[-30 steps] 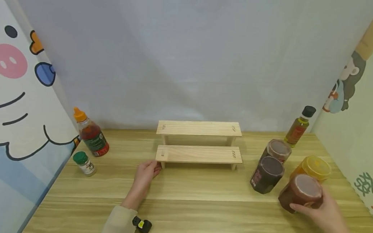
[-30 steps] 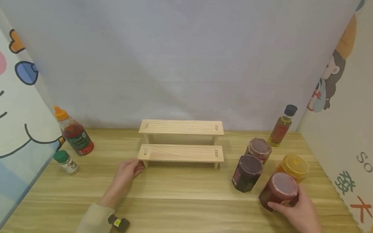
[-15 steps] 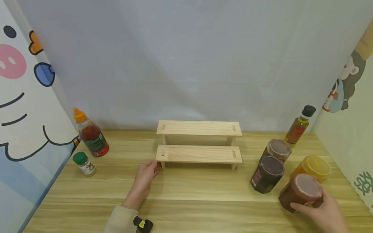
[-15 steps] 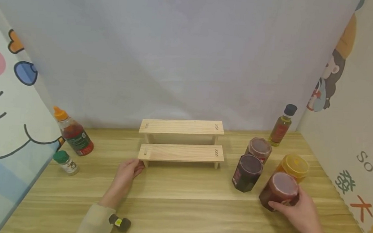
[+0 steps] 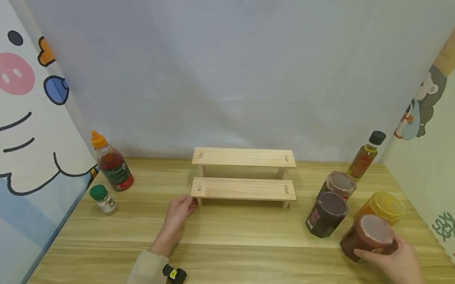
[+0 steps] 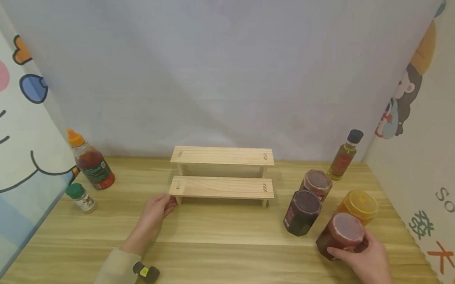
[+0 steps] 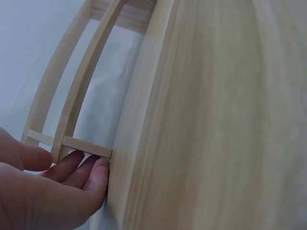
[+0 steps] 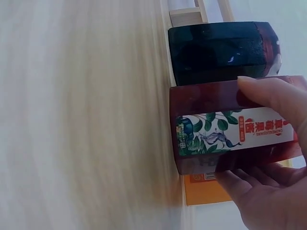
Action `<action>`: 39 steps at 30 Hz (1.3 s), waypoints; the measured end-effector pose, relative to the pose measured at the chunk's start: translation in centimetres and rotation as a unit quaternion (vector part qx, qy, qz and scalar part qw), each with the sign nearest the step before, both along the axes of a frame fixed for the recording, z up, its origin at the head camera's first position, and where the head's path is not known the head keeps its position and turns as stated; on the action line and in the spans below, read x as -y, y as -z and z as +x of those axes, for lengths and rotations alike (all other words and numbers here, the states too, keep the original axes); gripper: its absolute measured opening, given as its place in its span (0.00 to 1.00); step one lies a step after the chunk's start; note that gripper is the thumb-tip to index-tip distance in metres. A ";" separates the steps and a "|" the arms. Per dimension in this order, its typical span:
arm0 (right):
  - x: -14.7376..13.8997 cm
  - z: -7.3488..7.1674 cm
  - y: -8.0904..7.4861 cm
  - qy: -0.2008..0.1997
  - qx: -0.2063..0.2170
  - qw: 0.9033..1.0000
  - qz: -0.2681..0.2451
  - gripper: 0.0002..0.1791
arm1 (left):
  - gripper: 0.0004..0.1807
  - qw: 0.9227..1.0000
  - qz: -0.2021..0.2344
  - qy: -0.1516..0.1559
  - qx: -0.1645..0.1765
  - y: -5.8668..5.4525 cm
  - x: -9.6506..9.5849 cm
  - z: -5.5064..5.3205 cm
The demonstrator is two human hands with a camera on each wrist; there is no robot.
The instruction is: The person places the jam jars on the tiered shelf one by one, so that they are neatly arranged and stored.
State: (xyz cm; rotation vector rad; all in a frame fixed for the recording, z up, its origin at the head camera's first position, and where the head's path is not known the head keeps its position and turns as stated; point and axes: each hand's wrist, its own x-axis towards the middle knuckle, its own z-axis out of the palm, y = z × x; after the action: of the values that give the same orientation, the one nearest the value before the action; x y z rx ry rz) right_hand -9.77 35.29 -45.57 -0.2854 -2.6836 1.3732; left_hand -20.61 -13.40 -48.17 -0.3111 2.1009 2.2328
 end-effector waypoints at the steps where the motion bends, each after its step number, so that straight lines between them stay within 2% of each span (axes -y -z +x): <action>1: 0.0 0.0 0.0 -0.001 -0.003 1.000 -0.007 0.43 | 0.21 1.000 0.000 -0.001 0.000 0.0 0.0 0.0; 9: 0.3 0.2 0.0 -0.004 -0.019 0.999 -0.042 0.41 | 0.21 1.000 0.001 -0.004 0.000 0.0 0.0 -0.1; 15: 0.7 0.3 -0.4 -0.002 -0.052 0.997 -0.059 0.38 | 0.21 1.000 -0.001 -0.004 0.004 0.0 0.0 -0.2; 21: 1.0 0.3 -1.4 0.001 -0.040 0.998 -0.056 0.42 | 0.21 1.000 -0.001 -0.010 0.011 0.0 -0.1 -0.2; 25: 1.4 0.2 -2.2 -0.002 -0.035 0.998 -0.051 0.41 | 0.21 1.000 0.003 -0.015 0.009 0.0 0.0 -0.2; 28: 1.7 0.1 -2.8 -0.018 -0.054 0.995 -0.087 0.36 | 0.21 1.000 0.006 -0.018 0.005 0.1 0.0 -0.2; 32: 1.9 0.0 -3.8 -0.051 -0.090 0.984 -0.148 0.37 | 0.20 1.000 0.004 -0.021 0.001 0.2 -0.1 -0.2; 34: 2.0 0.0 -4.4 -0.055 -0.093 0.984 -0.145 0.39 | 0.20 1.000 0.003 -0.021 0.002 0.2 -0.1 -0.2; 39: 2.3 -0.1 -6.0 -0.050 -0.063 0.993 -0.081 0.45 | 0.20 1.000 0.000 -0.016 0.003 0.1 -0.2 -0.1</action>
State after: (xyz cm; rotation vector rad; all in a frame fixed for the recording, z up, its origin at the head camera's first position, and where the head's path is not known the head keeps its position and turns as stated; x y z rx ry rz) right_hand -9.90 32.98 -39.54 -0.0750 -2.5193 1.5848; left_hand -20.67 -13.20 -48.32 -0.3533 2.1071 2.2479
